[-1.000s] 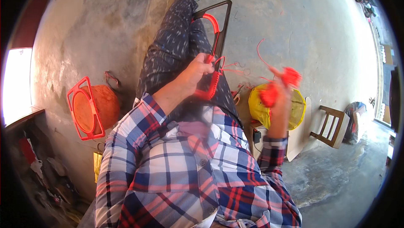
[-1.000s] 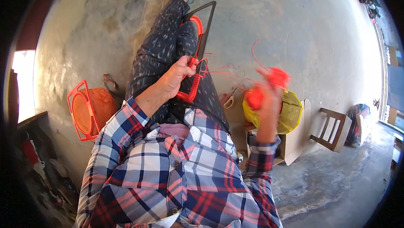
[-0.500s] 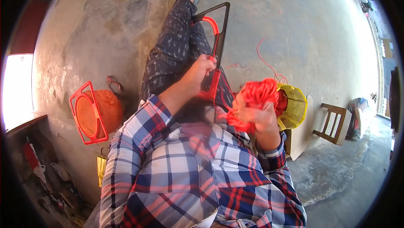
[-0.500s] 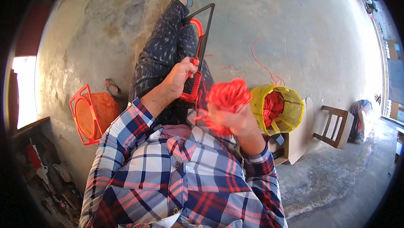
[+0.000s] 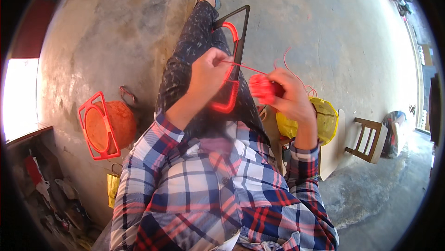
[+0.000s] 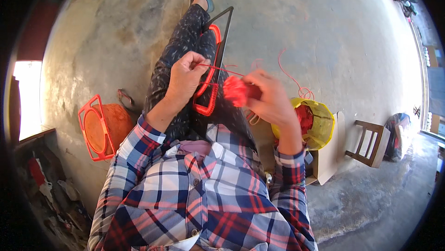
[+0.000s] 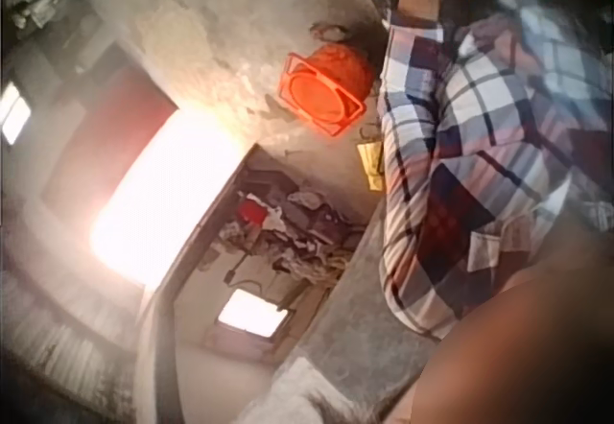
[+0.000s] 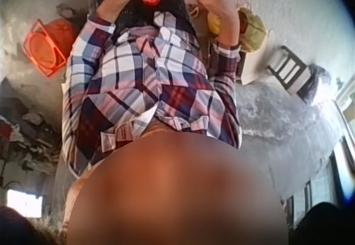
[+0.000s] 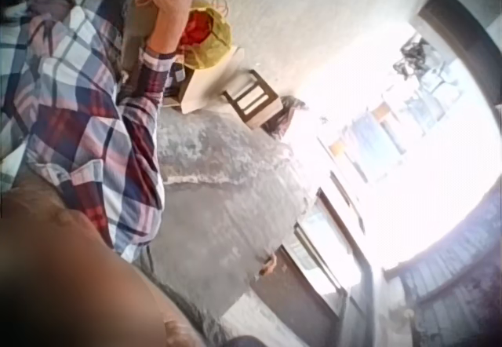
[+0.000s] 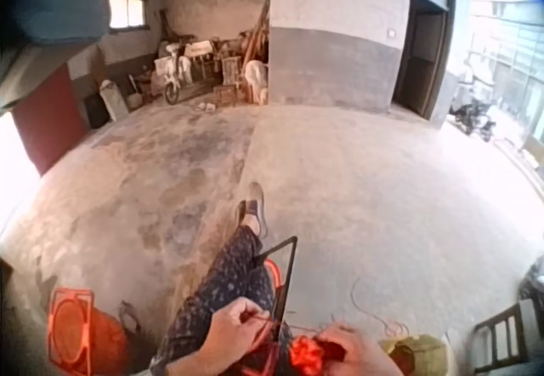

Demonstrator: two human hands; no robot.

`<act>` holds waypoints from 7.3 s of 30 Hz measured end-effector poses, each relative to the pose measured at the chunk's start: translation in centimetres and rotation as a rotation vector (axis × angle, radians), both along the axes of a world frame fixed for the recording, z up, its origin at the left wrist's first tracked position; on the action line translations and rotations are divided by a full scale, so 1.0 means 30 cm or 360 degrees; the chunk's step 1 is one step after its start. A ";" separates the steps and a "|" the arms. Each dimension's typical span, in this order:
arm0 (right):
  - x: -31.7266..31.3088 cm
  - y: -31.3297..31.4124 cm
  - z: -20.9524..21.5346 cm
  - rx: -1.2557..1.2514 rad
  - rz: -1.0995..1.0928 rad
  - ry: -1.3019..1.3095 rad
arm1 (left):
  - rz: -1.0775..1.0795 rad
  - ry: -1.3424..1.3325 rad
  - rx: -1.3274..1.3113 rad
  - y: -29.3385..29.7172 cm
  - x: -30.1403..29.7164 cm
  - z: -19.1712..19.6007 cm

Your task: The person weaves a red rope onto a circular frame by hand.

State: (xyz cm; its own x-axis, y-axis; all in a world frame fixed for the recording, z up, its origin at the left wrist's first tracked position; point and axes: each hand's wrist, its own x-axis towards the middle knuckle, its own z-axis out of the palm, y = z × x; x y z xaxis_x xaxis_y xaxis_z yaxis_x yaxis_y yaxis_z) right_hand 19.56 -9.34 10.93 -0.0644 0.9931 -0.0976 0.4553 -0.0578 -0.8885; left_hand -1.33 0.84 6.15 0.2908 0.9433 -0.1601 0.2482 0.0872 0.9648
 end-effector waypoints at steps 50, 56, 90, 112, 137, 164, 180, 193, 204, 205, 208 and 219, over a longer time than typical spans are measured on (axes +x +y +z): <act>-0.040 -0.169 -0.190 -0.0072 -0.0975 0.1482 | -0.0034 -0.0554 -0.0975 -0.027 0.033 -0.104; 0.053 -0.170 -0.306 -0.0245 -0.1159 0.1677 | -0.0025 -0.0216 -0.0307 -0.079 0.024 -0.104; 0.087 -0.014 -0.241 0.0161 -0.0769 0.1417 | -0.0100 0.0182 0.0569 0.019 -0.029 -0.082; -0.140 -0.044 -0.105 -0.0316 -0.0422 0.1334 | -0.0268 -0.0619 -0.0988 -0.042 0.009 -0.124; -0.180 0.098 -0.258 -0.0036 -0.0078 -0.0310 | -0.0095 0.0425 -0.0081 -0.083 -0.034 -0.096; 0.310 -0.433 0.198 0.0844 -0.0651 0.1649 | -0.0082 -0.0505 -0.1019 0.031 0.016 -0.158; -0.147 -0.204 -0.194 -0.0620 -0.0213 0.2023 | -0.0806 -0.0785 -0.0601 -0.209 -0.003 0.163; 0.084 0.049 -0.276 -0.0349 -0.0075 0.1915 | -0.0861 0.0128 0.0668 0.065 -0.150 0.180; -0.047 0.143 -0.257 -0.0577 0.0284 0.0203 | -0.0567 0.0556 0.0748 -0.070 0.019 -0.051; -0.043 0.142 -0.262 -0.0581 0.0291 0.0198 | -0.0559 0.0552 0.0744 -0.056 0.013 -0.055; -0.026 0.123 -0.302 -0.0481 0.0020 0.0159 | -0.0616 0.0410 0.1147 -0.012 -0.016 -0.053; -0.002 0.104 -0.266 0.0315 -0.1087 0.0895 | -0.0206 -0.0772 -0.1099 -0.020 0.029 -0.095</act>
State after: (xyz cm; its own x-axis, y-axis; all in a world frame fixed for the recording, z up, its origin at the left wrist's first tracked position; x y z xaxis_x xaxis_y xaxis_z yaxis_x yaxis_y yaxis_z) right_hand 19.49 -6.23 2.96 0.5582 0.8280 -0.0533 -0.1263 0.0213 -0.9918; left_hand -0.46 0.24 3.31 0.5745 0.6348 -0.5168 -0.1301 0.6942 0.7080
